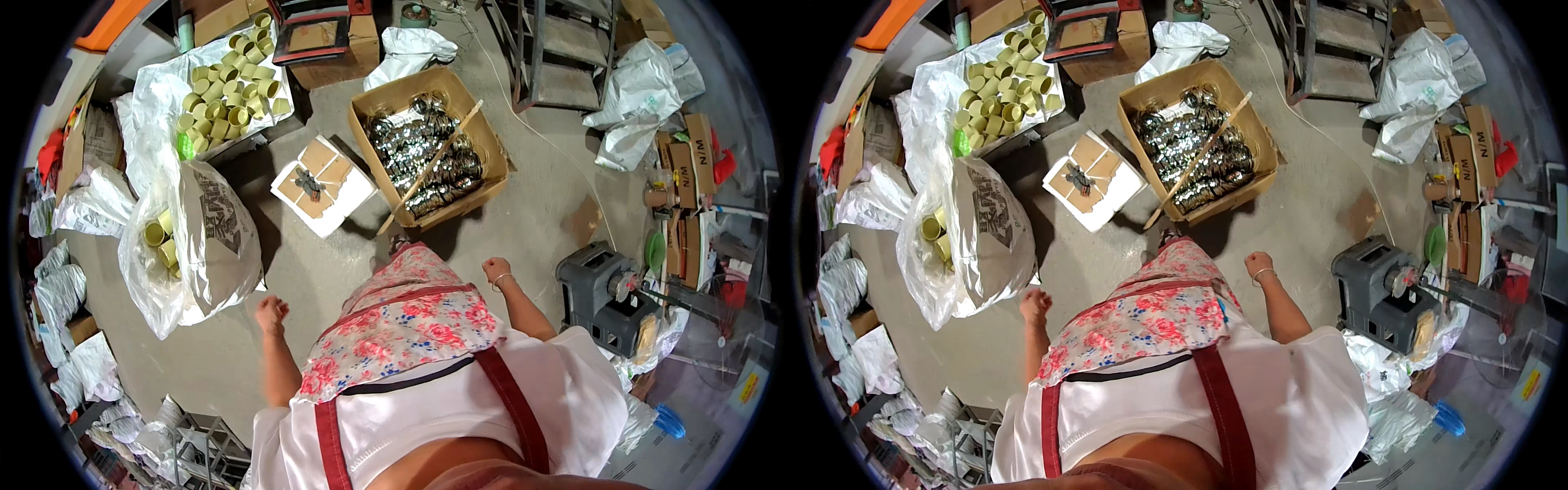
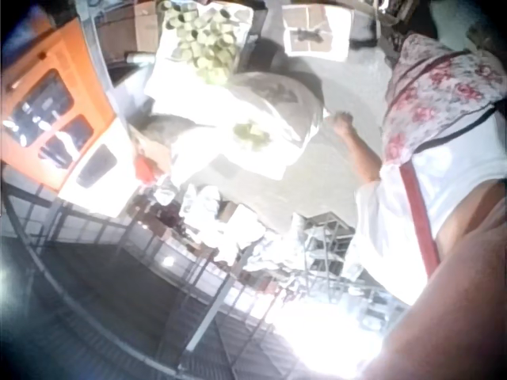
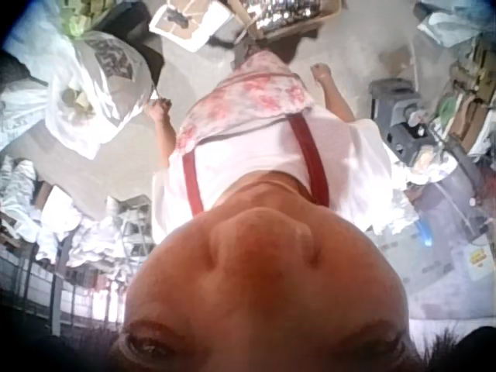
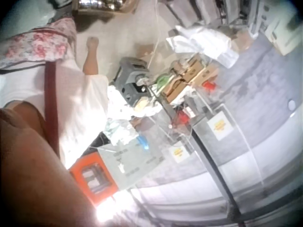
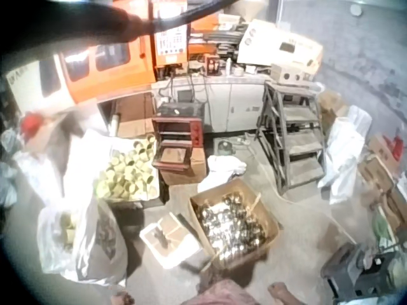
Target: The person sorts gray plastic loops from a pile on a table into a large white sack. They then move to a different area and sort yellow plastic cups from a sack onto a white tray, handling them one by one.
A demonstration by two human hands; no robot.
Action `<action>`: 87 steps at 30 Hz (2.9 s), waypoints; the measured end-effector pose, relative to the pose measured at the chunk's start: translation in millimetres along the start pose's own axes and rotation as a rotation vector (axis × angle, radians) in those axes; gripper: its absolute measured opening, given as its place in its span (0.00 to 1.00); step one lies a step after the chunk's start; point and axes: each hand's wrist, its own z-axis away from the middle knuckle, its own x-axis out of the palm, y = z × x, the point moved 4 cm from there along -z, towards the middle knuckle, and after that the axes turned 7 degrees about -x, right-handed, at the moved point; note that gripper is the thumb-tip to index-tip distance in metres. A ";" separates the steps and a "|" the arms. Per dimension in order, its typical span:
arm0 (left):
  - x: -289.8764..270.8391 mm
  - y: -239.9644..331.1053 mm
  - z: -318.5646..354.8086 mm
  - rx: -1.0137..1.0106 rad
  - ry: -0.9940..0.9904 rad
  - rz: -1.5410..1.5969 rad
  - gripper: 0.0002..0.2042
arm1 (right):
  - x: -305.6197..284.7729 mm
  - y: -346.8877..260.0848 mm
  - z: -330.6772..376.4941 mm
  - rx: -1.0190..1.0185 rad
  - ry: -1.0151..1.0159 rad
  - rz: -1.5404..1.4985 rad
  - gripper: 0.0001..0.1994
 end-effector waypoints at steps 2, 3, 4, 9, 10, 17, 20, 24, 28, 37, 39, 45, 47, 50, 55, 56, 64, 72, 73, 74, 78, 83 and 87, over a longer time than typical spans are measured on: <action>4.2 -28.6 1.0 -0.060 -0.045 -0.056 0.08 | 0.4 4.0 -37.1 0.065 -0.019 -0.034 0.10; 6.6 -46.8 6.2 -0.103 -0.080 -0.114 0.09 | -3.1 9.5 -54.7 0.107 -0.021 -0.053 0.10; 6.2 -57.4 9.5 0.002 -0.095 -0.351 0.10 | -9.0 12.4 -70.1 0.147 -0.020 -0.071 0.09; -27.9 -111.8 -27.6 0.071 0.165 -0.948 0.12 | -45.8 -63.9 -104.4 0.116 0.030 -0.305 0.10; -21.9 -108.1 -29.5 0.055 0.127 -0.916 0.12 | -50.1 -69.9 -110.4 0.062 0.051 -0.306 0.10; 57.0 1.8 17.1 -0.103 -0.062 -0.064 0.13 | -28.7 -52.0 -115.2 0.180 -0.125 -0.245 0.09; 74.2 15.1 26.5 -0.074 -0.071 -0.109 0.12 | -10.9 -20.7 -115.3 0.186 -0.182 -0.165 0.09; 81.8 11.5 36.7 -0.058 -0.085 -0.320 0.12 | -13.3 -5.4 -108.1 0.242 -0.197 -0.169 0.08; 85.7 21.0 43.9 -0.085 -0.073 -0.497 0.11 | -39.1 -33.7 -82.0 0.394 -0.096 -0.415 0.07; 108.5 -6.8 -51.8 -0.223 -0.136 -0.322 0.09 | -41.8 -7.6 -3.1 0.284 0.010 -0.375 0.07; 136.1 5.1 -27.7 -0.173 -0.083 -0.247 0.09 | -46.9 16.7 16.2 0.177 -0.065 -0.050 0.09; 208.4 -30.1 33.4 -0.158 -0.070 -0.352 0.10 | -41.6 186.7 35.6 0.151 -0.136 -0.193 0.11; 246.8 -61.3 36.0 -0.166 -0.065 -0.354 0.09 | -65.9 233.5 7.0 0.103 -0.047 -0.210 0.11; 304.4 -108.3 74.7 -0.216 -0.011 -0.322 0.08 | -146.9 228.1 13.9 0.136 -0.151 0.047 0.10; 428.2 -170.2 132.3 0.055 -0.061 -1.077 0.10 | -273.7 318.4 18.1 0.453 0.050 -0.462 0.18; 457.5 -165.5 147.8 0.021 -0.097 -1.001 0.10 | -297.7 326.6 12.7 0.509 0.089 -0.524 0.20; 565.6 -149.6 171.2 -0.146 -0.146 -0.572 0.10 | -352.9 367.1 -80.1 0.581 0.063 -0.610 0.17; 659.7 -108.7 176.0 -0.208 -0.145 -0.264 0.10 | -430.8 353.4 -201.3 0.167 -0.117 -0.096 0.12; 674.4 -95.3 180.0 -0.184 -0.148 -0.247 0.10 | -445.2 352.9 -217.2 0.182 -0.149 -0.068 0.12; 694.4 -78.6 181.0 -0.157 -0.160 -0.233 0.10 | -458.9 354.9 -233.9 0.189 -0.177 -0.033 0.12; 754.5 -17.5 168.4 -0.002 -0.140 -0.174 0.11 | -500.2 356.9 -317.2 0.109 -0.356 0.199 0.11; 814.9 22.4 137.1 0.028 -0.094 0.039 0.10 | -532.5 352.3 -463.8 -0.239 -0.511 0.607 0.10; 866.2 44.2 134.7 -0.038 -0.026 0.075 0.12 | -581.3 274.8 -603.4 0.093 -0.364 -0.032 0.16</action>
